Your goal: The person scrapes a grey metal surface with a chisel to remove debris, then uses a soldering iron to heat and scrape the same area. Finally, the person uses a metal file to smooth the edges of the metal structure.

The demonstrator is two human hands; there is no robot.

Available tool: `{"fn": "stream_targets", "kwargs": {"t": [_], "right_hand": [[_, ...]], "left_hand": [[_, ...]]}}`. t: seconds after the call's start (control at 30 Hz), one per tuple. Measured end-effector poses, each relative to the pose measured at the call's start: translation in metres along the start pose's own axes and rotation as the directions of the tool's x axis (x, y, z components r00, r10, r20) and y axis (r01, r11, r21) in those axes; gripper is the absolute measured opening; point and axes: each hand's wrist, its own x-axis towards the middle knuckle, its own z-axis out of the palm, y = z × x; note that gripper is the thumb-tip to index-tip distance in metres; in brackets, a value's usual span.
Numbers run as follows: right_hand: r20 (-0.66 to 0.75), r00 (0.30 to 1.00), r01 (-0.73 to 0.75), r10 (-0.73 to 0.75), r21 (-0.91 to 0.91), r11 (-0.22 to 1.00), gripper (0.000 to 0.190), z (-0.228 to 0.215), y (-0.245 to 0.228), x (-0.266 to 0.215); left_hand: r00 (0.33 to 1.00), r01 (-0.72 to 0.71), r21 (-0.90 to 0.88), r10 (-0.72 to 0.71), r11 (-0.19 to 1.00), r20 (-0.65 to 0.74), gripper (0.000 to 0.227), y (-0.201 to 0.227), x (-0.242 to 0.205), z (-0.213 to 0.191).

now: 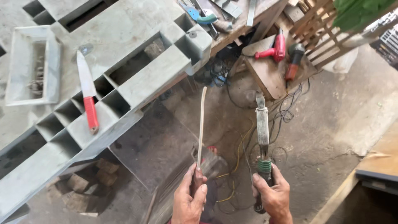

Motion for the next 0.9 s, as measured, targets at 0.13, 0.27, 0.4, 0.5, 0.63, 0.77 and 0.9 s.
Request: {"fn": "stream_targets", "kwargs": {"t": [0.13, 0.27, 0.4, 0.5, 0.63, 0.77, 0.9], "right_hand": [[0.010, 0.990, -0.141, 0.141, 0.021, 0.990, 0.039, -0.007, -0.020, 0.055], [0.067, 0.988, -0.144, 0.141, 0.056, 0.988, 0.047, -0.004, -0.031, 0.109], [0.152, 0.976, -0.171, 0.157, 0.080, 0.982, 0.055, 0.006, -0.044, 0.156], [0.221, 0.954, -0.233, 0.204, 0.113, 0.966, 0.055, 0.017, -0.055, 0.197], [0.312, 0.928, -0.261, 0.205, 0.148, 0.954, 0.055, 0.023, -0.067, 0.264], [0.397, 0.890, -0.291, 0.225, 0.114, 0.950, 0.056, 0.015, -0.078, 0.334], [0.449, 0.842, -0.339, 0.300, 0.007, 0.941, 0.055, -0.008, -0.097, 0.399]], "left_hand": [[0.998, -0.060, -0.044, 0.060, 0.997, 0.005, 0.063, 0.037, 0.044, 0.034], [0.996, -0.080, -0.009, 0.080, 0.997, 0.040, 0.063, 0.073, 0.102, 0.063], [0.977, -0.207, -0.061, 0.209, 0.976, 0.032, 0.063, 0.082, 0.166, 0.100], [0.970, -0.242, -0.049, 0.242, 0.969, -0.007, 0.063, 0.081, 0.208, 0.127], [0.961, -0.254, 0.039, 0.257, 0.966, -0.106, 0.062, 0.078, 0.252, 0.162], [0.943, -0.212, 0.244, 0.264, 0.946, -0.204, 0.062, 0.072, 0.293, 0.196], [0.869, -0.288, 0.321, 0.388, 0.902, -0.309, 0.061, 0.068, 0.351, 0.242]]}}
